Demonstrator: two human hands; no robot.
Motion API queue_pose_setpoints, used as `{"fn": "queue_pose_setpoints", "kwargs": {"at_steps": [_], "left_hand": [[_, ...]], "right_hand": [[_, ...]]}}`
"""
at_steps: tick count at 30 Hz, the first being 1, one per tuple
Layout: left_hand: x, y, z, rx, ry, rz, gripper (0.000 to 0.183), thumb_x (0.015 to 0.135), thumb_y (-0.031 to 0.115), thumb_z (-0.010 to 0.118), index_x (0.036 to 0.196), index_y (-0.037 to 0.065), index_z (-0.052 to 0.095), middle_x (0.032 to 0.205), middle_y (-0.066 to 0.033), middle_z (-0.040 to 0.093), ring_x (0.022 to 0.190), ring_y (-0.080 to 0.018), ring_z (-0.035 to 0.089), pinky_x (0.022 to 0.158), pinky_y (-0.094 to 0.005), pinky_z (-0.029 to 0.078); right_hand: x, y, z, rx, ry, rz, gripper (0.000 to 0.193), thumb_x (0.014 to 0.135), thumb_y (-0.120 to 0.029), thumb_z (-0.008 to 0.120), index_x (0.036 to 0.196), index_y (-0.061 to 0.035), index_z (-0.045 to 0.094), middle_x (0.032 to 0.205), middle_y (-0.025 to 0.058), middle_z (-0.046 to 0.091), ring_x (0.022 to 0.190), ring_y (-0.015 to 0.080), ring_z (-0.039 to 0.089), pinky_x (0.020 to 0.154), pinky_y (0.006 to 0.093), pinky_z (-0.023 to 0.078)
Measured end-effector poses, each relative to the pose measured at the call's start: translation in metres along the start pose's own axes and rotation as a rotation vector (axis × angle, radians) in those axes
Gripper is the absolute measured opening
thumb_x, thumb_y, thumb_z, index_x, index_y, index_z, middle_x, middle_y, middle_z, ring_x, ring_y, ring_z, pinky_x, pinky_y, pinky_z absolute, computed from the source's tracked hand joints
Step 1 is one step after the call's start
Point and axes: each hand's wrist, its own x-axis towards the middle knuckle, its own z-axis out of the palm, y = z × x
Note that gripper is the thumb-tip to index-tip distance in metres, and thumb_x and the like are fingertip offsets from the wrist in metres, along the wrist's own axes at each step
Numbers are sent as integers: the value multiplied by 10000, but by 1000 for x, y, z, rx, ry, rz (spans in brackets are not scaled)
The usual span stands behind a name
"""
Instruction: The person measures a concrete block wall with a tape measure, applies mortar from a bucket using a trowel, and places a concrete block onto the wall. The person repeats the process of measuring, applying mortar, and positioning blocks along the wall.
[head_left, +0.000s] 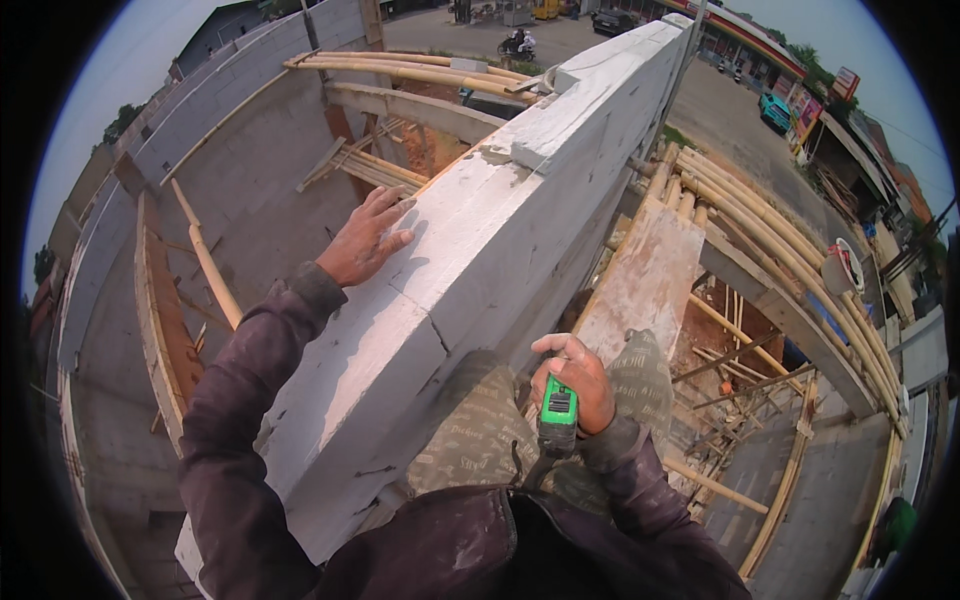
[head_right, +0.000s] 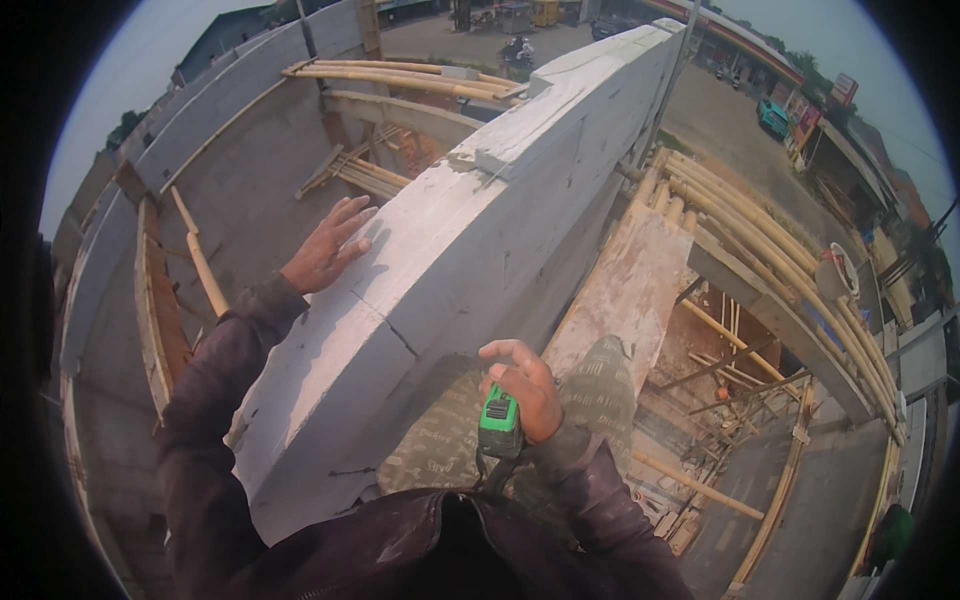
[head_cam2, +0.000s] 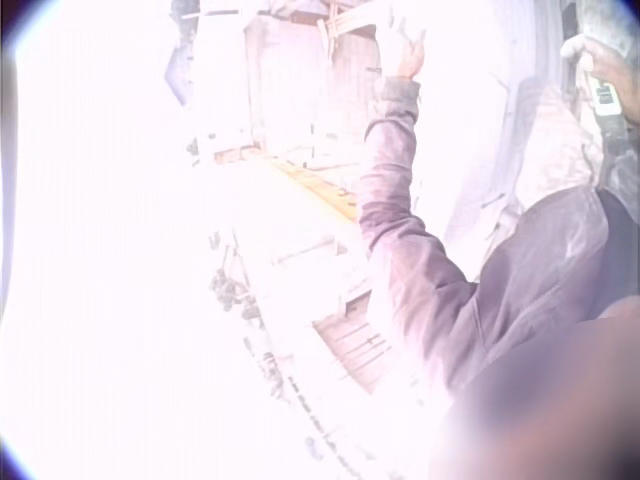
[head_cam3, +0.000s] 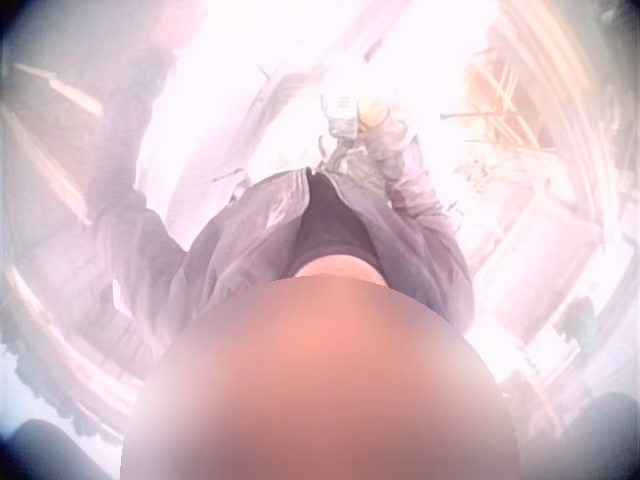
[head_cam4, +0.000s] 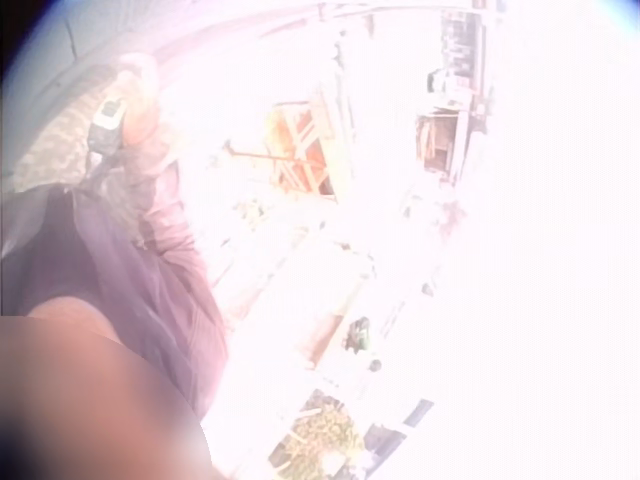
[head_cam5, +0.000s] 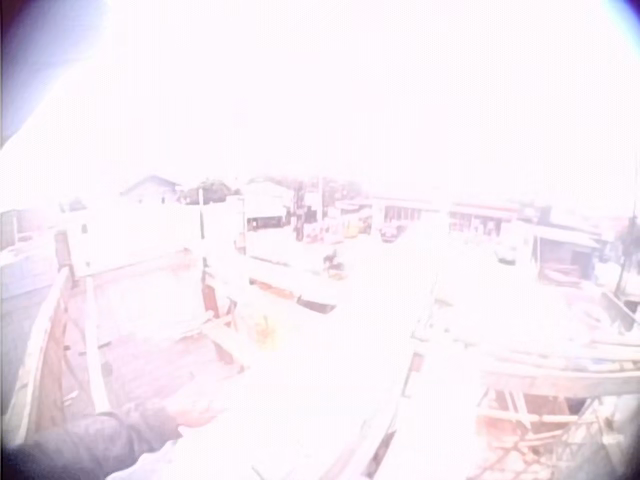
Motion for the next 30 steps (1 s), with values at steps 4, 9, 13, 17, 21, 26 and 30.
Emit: {"fn": "queue_pose_setpoints", "kwargs": {"at_steps": [4,9,13,17,21,26,30], "left_hand": [[93,10,42,139,-47,5,576,998,510,384,1474,186,400,1577,-196,176,1459,-436,97,1163,-569,142],[150,22,72,252,-111,-33,565,993,547,344,1479,265,393,1585,-192,145,1461,-439,85,1145,-620,141],[160,20,83,281,-100,-50,583,990,561,329,1482,254,389,1591,-190,124,1460,-441,85,1142,-628,139],[158,14,80,285,-107,-70,604,984,576,321,1484,244,385,1596,-189,113,1460,-442,85,1144,-626,133],[161,19,76,258,-132,-80,627,974,601,320,1471,229,411,1594,-195,121,1466,-437,62,1149,-617,113],[168,25,70,287,-135,-77,626,976,584,332,1449,189,443,1589,-197,138,1467,-429,74,1150,-608,121],[171,29,69,285,-127,-56,625,969,562,374,1424,146,474,1580,-195,176,1463,-425,106,1142,-610,145]], "right_hand": [[-7,1,-1,-31,68,-11,355,896,-187,540,1192,6,510,739,46,589,661,88,542,615,238,448],[-14,0,-1,-80,136,-11,333,885,-172,531,1187,-31,534,743,35,608,677,88,556,638,242,461],[-18,-1,0,-116,120,-9,321,884,-181,518,1176,-48,542,752,21,622,704,83,557,715,242,445],[-19,-1,1,-213,107,18,318,882,-197,507,1168,-66,551,760,-2,629,768,76,559,901,276,368],[-19,0,1,-260,100,41,319,882,-210,509,1162,-66,557,777,-14,634,812,77,557,1007,333,271],[-20,1,2,-280,94,52,318,887,-225,511,1154,-59,562,797,-12,638,830,89,558,1037,353,236],[-20,2,2,-256,98,34,299,887,-211,523,1129,-41,572,789,9,636,789,93,565,930,302,351]]}}
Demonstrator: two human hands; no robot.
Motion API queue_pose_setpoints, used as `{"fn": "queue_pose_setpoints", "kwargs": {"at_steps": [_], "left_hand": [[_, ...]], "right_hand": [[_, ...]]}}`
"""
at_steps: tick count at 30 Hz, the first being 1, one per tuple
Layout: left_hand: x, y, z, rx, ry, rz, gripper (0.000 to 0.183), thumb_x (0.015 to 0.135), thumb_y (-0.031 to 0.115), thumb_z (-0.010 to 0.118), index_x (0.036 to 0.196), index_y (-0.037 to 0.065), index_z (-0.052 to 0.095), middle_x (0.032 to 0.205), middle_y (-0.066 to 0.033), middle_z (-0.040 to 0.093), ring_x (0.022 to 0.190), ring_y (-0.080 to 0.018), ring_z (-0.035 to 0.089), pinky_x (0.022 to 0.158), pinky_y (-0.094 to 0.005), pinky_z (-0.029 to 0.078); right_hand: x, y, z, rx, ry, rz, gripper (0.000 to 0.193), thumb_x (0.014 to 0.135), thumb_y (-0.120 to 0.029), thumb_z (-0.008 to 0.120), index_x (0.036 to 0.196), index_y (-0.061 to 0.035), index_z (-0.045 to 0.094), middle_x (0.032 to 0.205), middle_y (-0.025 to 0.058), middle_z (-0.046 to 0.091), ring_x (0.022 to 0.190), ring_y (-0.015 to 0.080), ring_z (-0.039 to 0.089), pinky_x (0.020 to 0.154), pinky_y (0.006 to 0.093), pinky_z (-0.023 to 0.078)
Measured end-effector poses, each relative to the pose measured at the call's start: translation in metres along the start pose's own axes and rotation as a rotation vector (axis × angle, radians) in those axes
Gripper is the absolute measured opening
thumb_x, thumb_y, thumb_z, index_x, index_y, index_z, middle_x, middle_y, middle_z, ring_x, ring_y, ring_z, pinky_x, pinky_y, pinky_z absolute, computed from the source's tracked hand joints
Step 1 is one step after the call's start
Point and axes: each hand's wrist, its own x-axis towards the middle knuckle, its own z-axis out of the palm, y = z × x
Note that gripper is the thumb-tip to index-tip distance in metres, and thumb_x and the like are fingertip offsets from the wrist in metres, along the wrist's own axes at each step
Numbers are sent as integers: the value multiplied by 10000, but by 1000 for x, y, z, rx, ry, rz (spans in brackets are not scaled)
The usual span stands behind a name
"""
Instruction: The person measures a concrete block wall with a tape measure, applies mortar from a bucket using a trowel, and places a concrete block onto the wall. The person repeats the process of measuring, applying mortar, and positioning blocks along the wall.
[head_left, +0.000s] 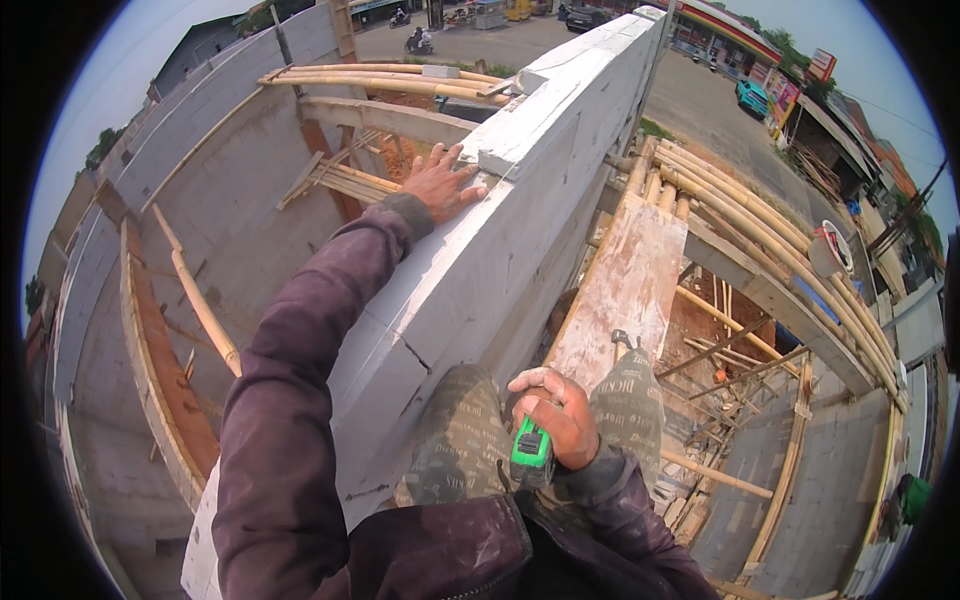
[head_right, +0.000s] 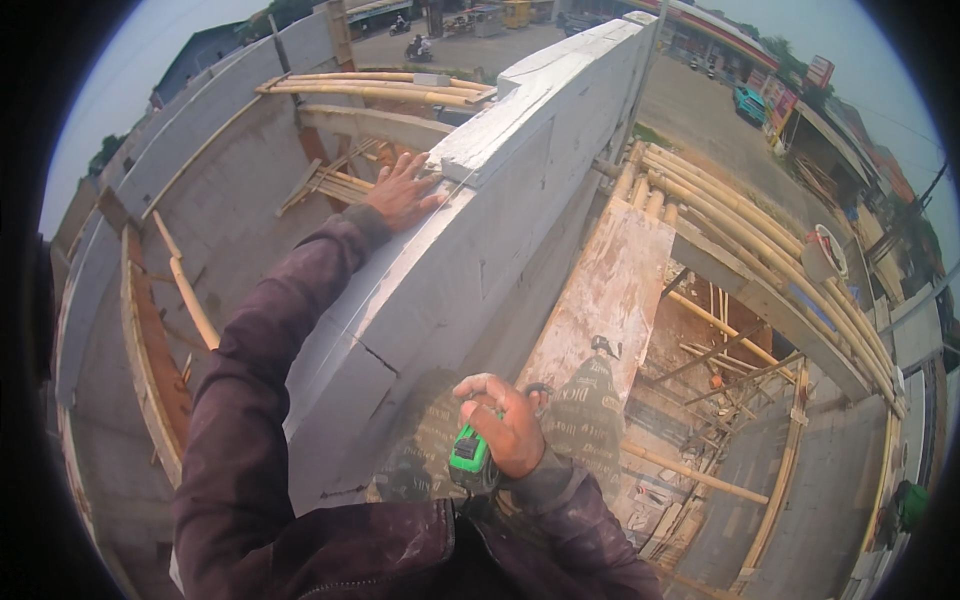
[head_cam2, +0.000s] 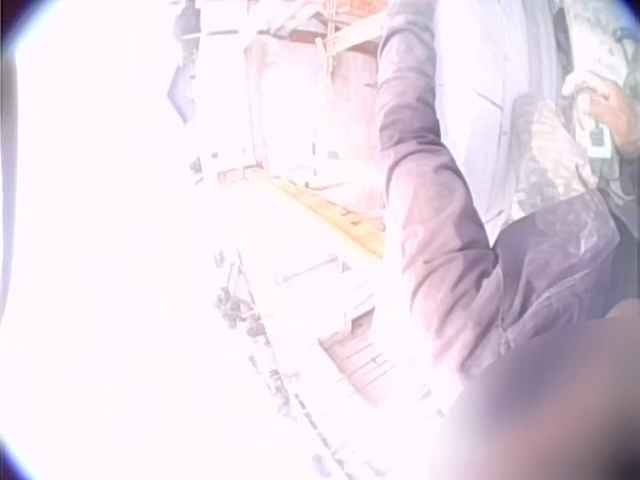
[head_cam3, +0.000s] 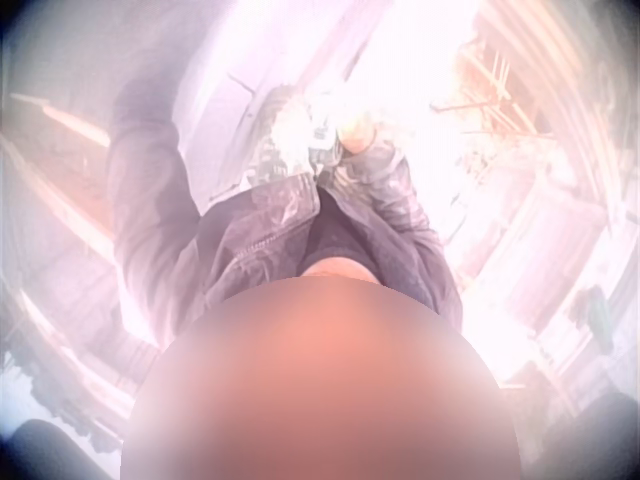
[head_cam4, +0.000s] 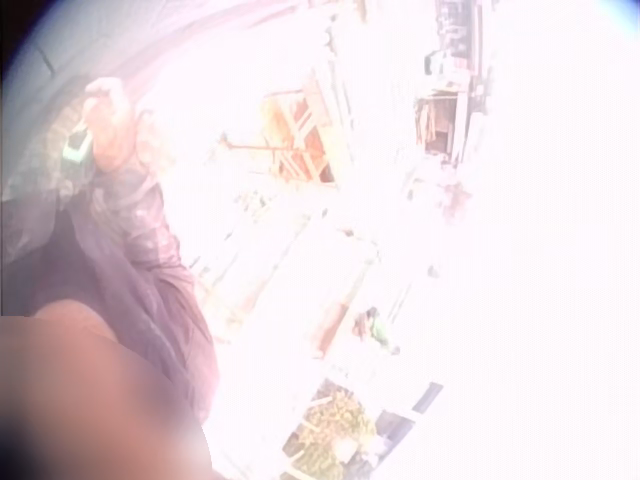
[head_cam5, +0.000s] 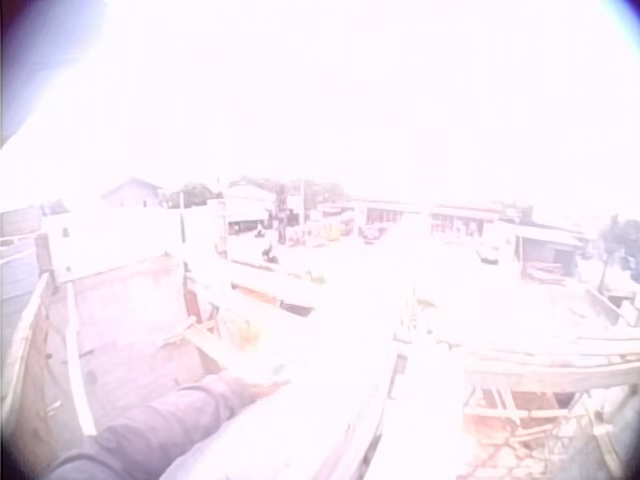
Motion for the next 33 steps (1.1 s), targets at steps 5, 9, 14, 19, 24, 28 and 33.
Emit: {"fn": "queue_pose_setpoints", "kwargs": {"at_steps": [5,9,14,19,24,28,33], "left_hand": [[-1,2,1,50,59,13,579,952,509,462,1386,132,523,1561,-190,233,1454,-413,153,1137,-596,178],[0,-21,-3,91,92,67,577,929,508,514,1370,137,544,1548,-187,262,1447,-408,175,1138,-580,197],[-12,-35,15,-38,16,-257,888,892,724,391,1480,60,352,1573,-230,167,1457,-447,90,1129,-635,159],[-4,-32,22,-79,-18,-297,903,880,758,346,1505,108,317,1588,-217,127,1464,-443,61,1126,-654,134],[16,-30,22,-109,-37,-290,924,854,791,343,1511,141,313,1597,-207,94,1467,-444,35,1125,-662,112],[29,-31,27,-120,-14,-301,931,851,794,345,1515,143,303,1598,-206,88,1467,-443,31,1127,-657,118],[28,-31,28,-63,-13,-328,871,879,753,361,1522,170,293,1601,-177,119,1471,-418,68,1133,-635,138]], "right_hand": [[1,0,1,30,6,4,268,885,-179,533,1100,-25,583,771,31,632,735,87,563,733,230,428],[0,0,-1,21,13,-25,268,884,-172,526,1096,-18,583,772,31,635,748,84,564,766,242,423],[-4,-4,-3,-27,-1,-38,260,884,-173,525,1077,-16,599,808,44,640,805,97,567,814,253,409],[-5,-6,-2,-87,-1,-45,256,885,-187,530,1068,-27,613,868,52,642,878,126,562,963,338,336],[-5,-7,-1,-129,-3,-12,252,888,-201,538,1061,-43,630,898,41,645,906,140,569,1043,379,270],[-6,-9,1,-208,64,-139,227,860,-187,547,971,-10,637,766,41,623,739,125,566,797,314,376],[-9,-11,1,-209,70,-106,238,852,-217,556,950,-22,650,768,35,634,739,129,571,835,332,340]]}}
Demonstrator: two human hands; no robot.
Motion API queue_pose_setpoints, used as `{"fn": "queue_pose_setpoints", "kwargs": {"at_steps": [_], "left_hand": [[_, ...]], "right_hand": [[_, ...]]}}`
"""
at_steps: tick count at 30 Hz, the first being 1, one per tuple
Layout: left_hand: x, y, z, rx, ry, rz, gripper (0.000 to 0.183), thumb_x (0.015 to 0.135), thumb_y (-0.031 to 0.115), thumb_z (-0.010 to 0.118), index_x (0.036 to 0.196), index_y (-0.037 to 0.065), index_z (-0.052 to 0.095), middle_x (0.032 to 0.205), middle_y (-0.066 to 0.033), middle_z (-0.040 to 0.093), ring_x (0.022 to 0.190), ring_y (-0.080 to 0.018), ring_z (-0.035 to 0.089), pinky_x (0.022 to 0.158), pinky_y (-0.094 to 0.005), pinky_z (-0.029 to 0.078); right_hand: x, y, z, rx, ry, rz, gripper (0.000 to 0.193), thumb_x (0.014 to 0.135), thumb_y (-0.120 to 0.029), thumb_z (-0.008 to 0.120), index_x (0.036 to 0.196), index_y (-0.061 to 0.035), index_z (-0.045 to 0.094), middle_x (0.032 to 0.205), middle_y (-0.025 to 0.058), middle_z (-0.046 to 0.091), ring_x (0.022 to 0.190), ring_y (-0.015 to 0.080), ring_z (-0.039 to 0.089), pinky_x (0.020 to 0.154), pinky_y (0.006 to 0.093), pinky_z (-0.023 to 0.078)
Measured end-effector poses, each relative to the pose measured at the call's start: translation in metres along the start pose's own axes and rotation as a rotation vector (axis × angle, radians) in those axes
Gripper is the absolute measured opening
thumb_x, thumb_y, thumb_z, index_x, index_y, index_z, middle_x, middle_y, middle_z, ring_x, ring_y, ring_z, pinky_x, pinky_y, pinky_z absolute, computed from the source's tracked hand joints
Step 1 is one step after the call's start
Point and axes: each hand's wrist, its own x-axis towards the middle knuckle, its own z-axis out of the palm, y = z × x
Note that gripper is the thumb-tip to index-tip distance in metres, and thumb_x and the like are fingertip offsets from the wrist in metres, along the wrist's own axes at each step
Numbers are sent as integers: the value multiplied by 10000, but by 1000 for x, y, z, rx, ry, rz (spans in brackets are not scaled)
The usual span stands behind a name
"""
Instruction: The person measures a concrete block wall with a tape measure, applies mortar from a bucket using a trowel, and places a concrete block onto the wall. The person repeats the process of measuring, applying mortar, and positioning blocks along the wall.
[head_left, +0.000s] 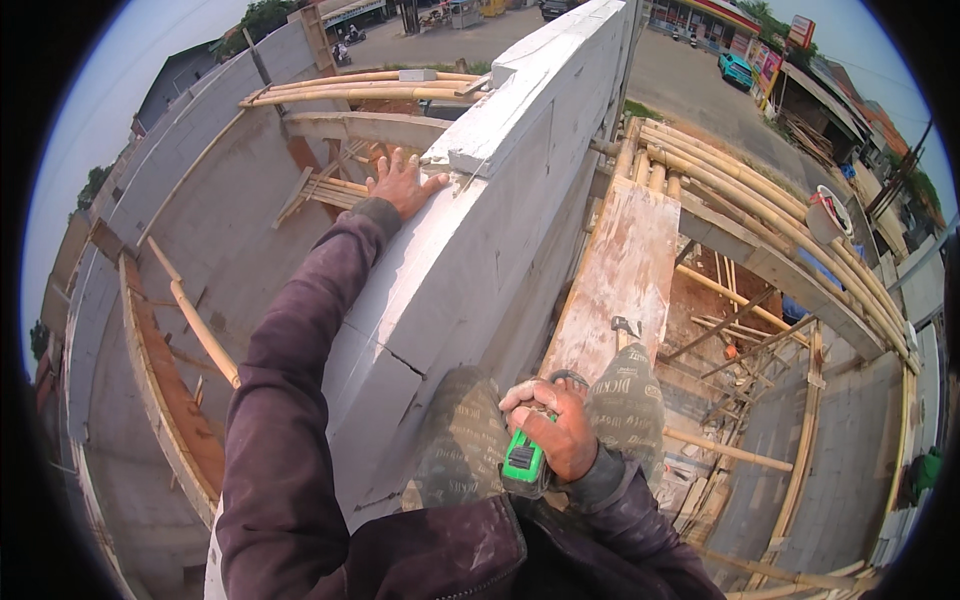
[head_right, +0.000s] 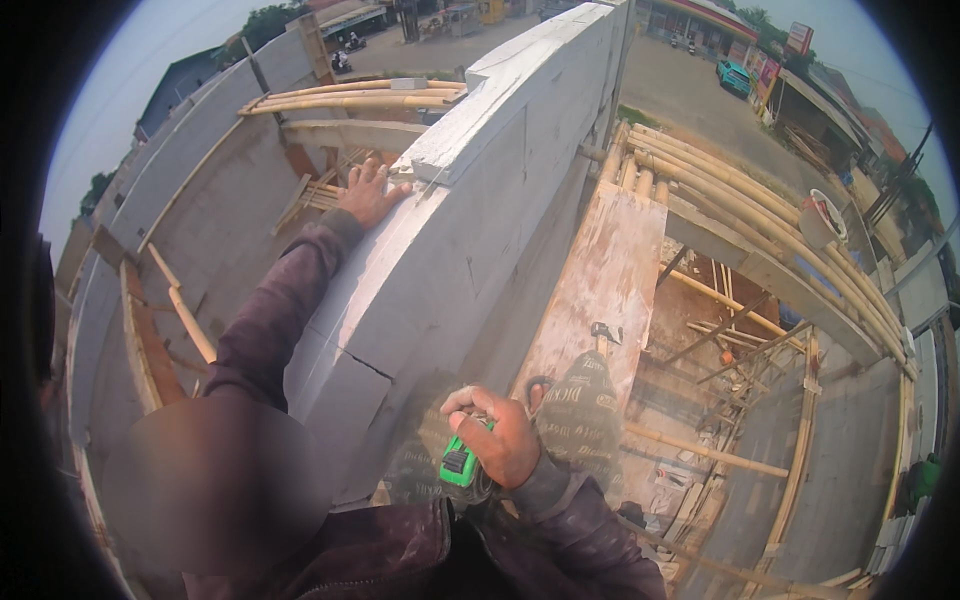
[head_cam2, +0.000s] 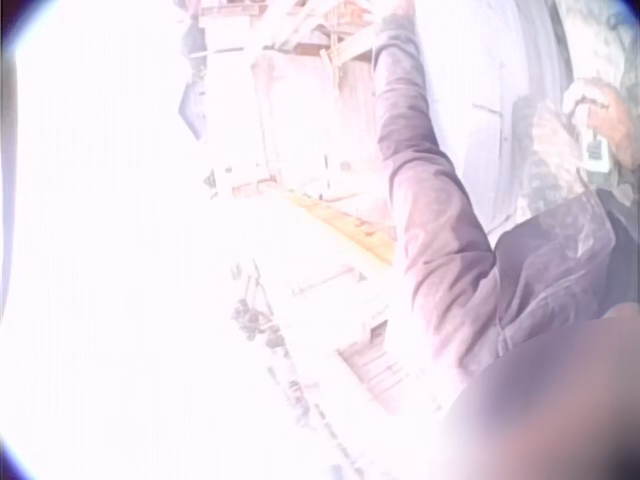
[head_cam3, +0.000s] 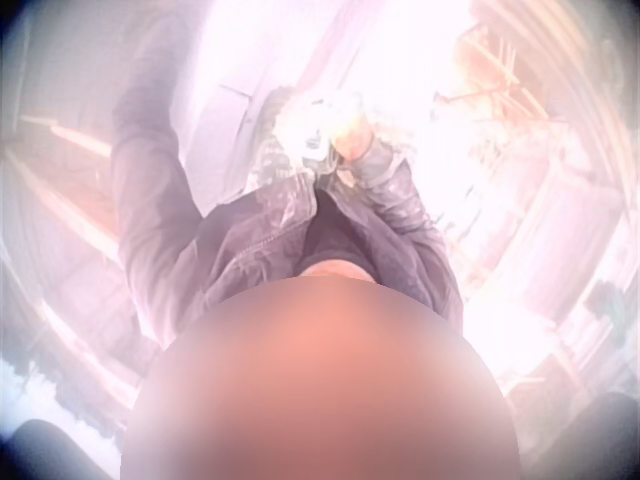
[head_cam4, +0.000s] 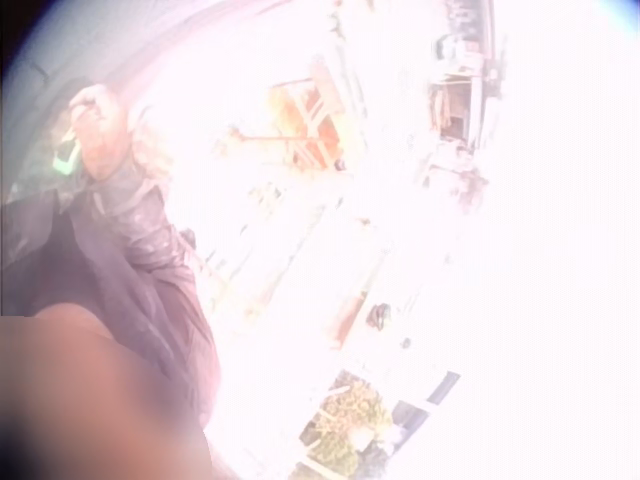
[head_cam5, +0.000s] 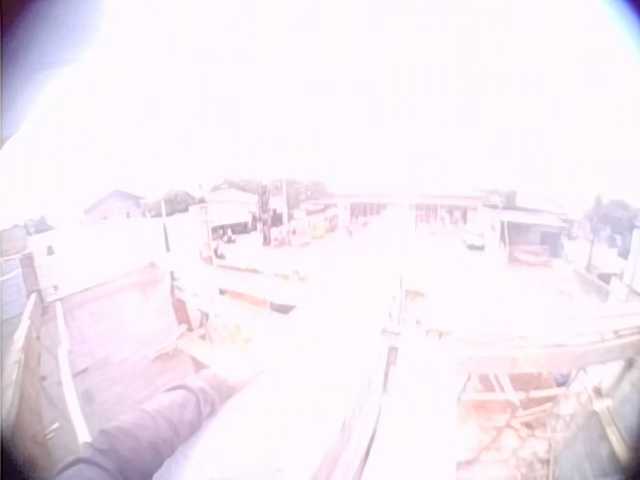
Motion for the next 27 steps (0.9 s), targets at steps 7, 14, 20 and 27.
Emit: {"fn": "queue_pose_setpoints", "kwargs": {"at_steps": [7,14,20,27], "left_hand": [[-12,7,-9,67,23,85,725,919,698,359,1500,265,348,1605,-164,107,1470,-420,73,1137,-632,139],[-14,10,-15,41,15,53,764,902,725,350,1480,227,397,1604,-177,99,1470,-430,54,1137,-638,129],[-17,13,-14,10,52,34,690,922,661,408,1421,192,494,1584,-176,173,1461,-424,110,1116,-643,188],[-34,19,-10,-42,215,399,589,944,596,450,1228,131,672,1560,-221,203,1442,-461,129,1106,-658,181]], "right_hand": [[-1,-1,-4,-7,-58,44,246,884,-226,544,1011,-45,654,902,34,661,905,148,577,1075,410,226],[0,-5,0,-13,-2,-68,194,850,-189,558,926,-33,646,724,6,596,696,97,531,768,267,388],[-2,-5,0,66,-8,-42,200,851,-197,553,916,-35,650,760,15,596,773,106,529,786,275,385],[-5,-4,0,63,-23,-39,217,856,-215,551,916,-28,645,813,26,597,808,117,527,834,285,376]]}}
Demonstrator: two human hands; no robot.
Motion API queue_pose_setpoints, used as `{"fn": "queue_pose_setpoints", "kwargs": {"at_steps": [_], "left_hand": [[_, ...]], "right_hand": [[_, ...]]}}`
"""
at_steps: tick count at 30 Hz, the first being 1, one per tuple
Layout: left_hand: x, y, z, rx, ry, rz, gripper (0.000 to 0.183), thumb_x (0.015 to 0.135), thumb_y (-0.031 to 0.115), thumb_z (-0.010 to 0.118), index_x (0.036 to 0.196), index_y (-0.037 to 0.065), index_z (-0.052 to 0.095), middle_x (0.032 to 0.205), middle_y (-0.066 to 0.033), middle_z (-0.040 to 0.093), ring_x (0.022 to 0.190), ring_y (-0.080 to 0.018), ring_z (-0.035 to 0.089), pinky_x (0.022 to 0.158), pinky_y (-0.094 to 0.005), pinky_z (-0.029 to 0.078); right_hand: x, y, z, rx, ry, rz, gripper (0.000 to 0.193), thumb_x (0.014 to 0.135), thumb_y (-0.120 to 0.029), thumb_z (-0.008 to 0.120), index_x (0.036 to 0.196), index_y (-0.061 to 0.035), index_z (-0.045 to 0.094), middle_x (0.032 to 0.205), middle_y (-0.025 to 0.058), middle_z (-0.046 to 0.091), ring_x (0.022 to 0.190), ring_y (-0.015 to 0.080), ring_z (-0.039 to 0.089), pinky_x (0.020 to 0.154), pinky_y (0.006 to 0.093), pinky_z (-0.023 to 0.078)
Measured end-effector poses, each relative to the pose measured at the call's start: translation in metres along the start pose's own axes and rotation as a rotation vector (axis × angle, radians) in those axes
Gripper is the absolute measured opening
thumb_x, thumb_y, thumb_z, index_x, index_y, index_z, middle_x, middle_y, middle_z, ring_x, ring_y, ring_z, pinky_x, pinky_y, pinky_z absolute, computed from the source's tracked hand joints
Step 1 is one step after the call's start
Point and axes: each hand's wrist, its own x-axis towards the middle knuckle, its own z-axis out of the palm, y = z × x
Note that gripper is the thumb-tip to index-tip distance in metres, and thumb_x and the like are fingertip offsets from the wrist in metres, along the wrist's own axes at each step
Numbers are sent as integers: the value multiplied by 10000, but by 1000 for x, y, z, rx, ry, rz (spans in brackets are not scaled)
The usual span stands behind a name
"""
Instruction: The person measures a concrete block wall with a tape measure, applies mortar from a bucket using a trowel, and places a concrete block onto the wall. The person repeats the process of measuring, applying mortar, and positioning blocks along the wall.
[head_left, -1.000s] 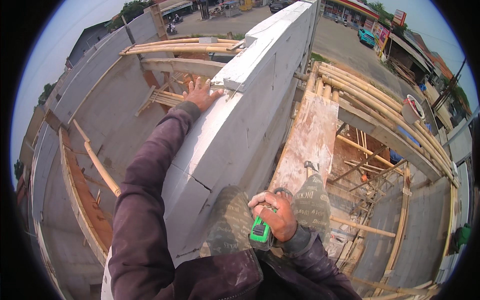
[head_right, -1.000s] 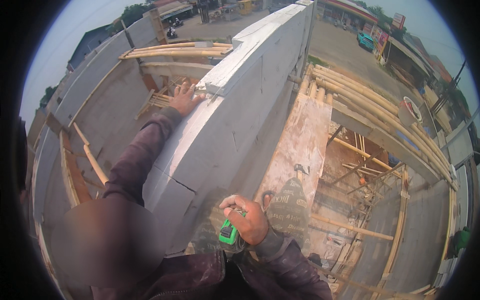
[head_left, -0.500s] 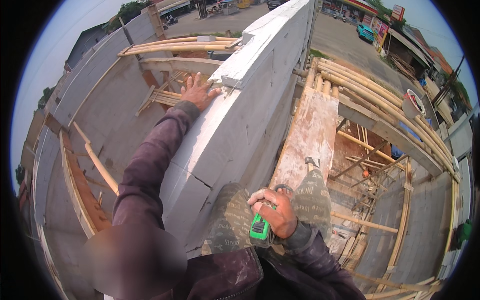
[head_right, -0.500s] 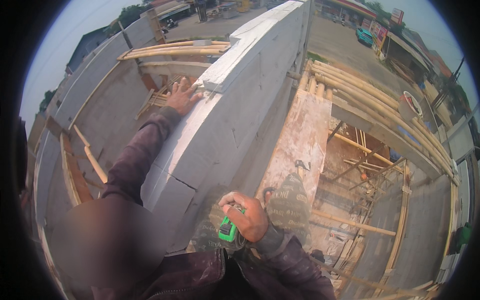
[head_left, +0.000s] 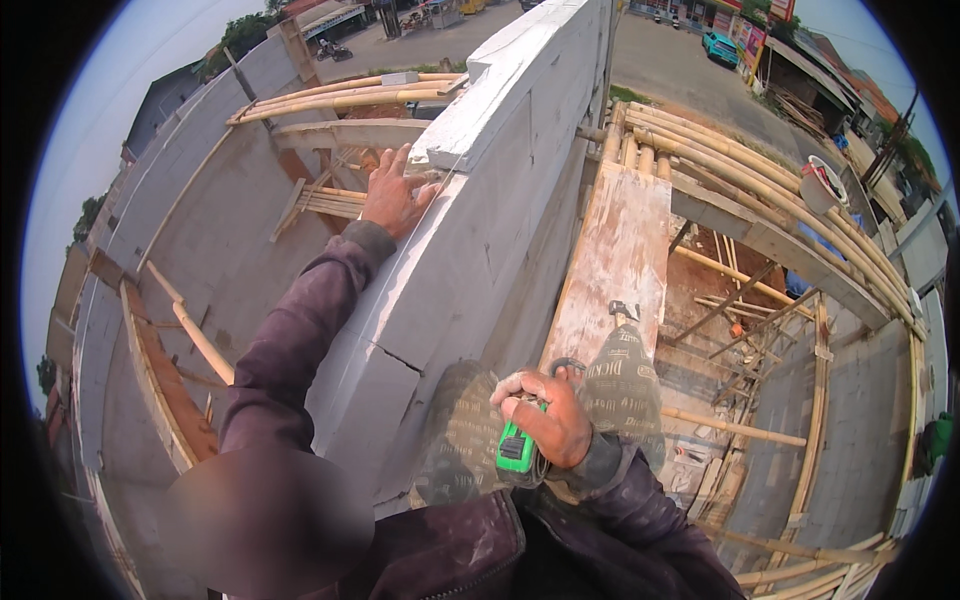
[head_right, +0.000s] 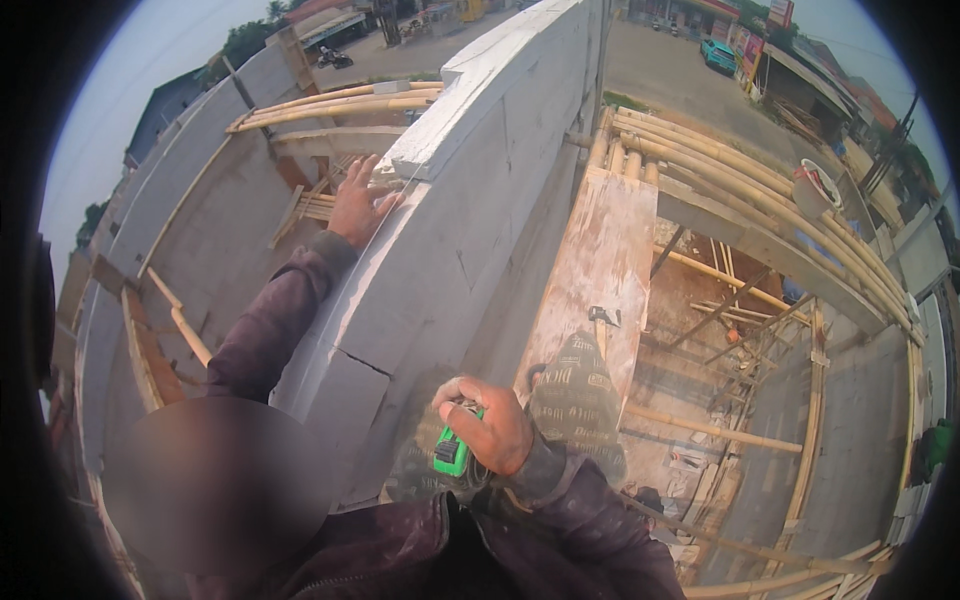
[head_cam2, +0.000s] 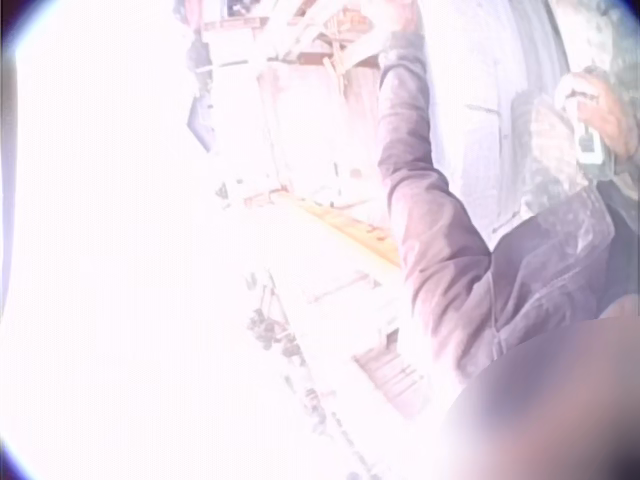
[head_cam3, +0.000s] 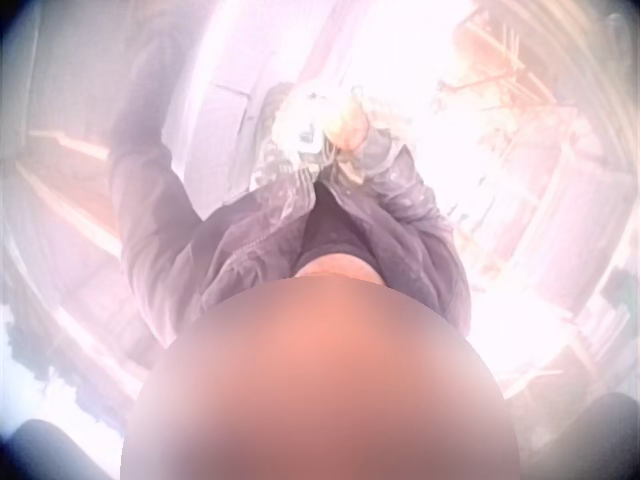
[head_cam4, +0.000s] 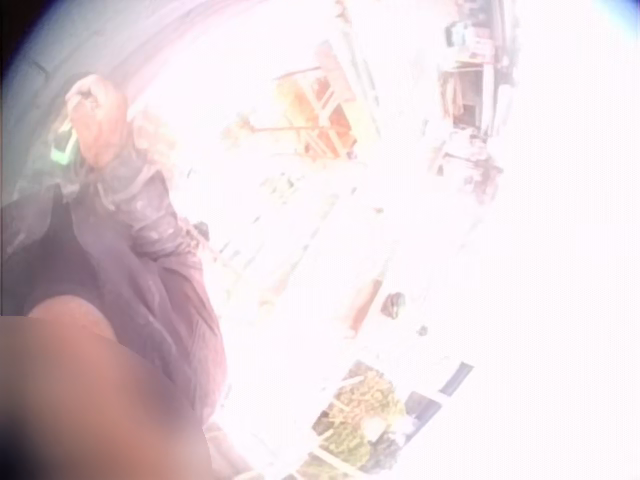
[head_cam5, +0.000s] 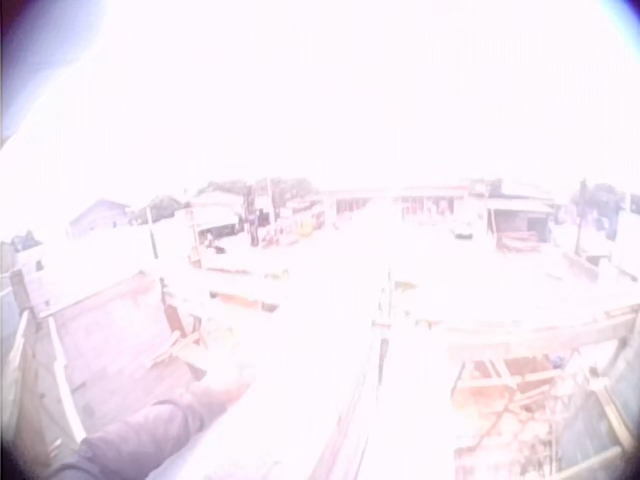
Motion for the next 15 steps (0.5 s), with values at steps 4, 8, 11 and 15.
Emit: {"fn": "queue_pose_setpoints", "kwargs": {"at_steps": [4,8,11,15], "left_hand": [[-9,16,7,55,-29,2,594,946,569,462,1282,108,627,1550,-264,192,1418,-492,168,1104,-626,218],[-6,25,3,119,-101,-17,601,949,551,470,1326,97,584,1551,-271,179,1410,-503,175,1101,-613,241],[-3,28,-4,92,-122,-1,604,949,557,466,1329,102,581,1549,-272,182,1419,-499,153,1104,-616,236],[3,21,-22,158,-159,72,526,924,565,515,1204,154,690,1568,-231,186,1422,-490,173,1095,-647,216]], "right_hand": [[0,-1,0,-11,-27,21,228,861,-228,546,920,-32,646,803,25,598,812,117,535,866,293,362],[2,-2,0,-63,-12,-24,228,868,-236,543,930,-43,648,809,26,609,812,113,541,872,295,357],[2,0,1,-23,-25,6,237,874,-245,540,939,-45,650,823,34,621,816,113,548,857,284,370],[4,9,5,-94,15,-7,243,887,-238,541,945,-27,644,834,50,629,797,134,564,793,293,429]]}}
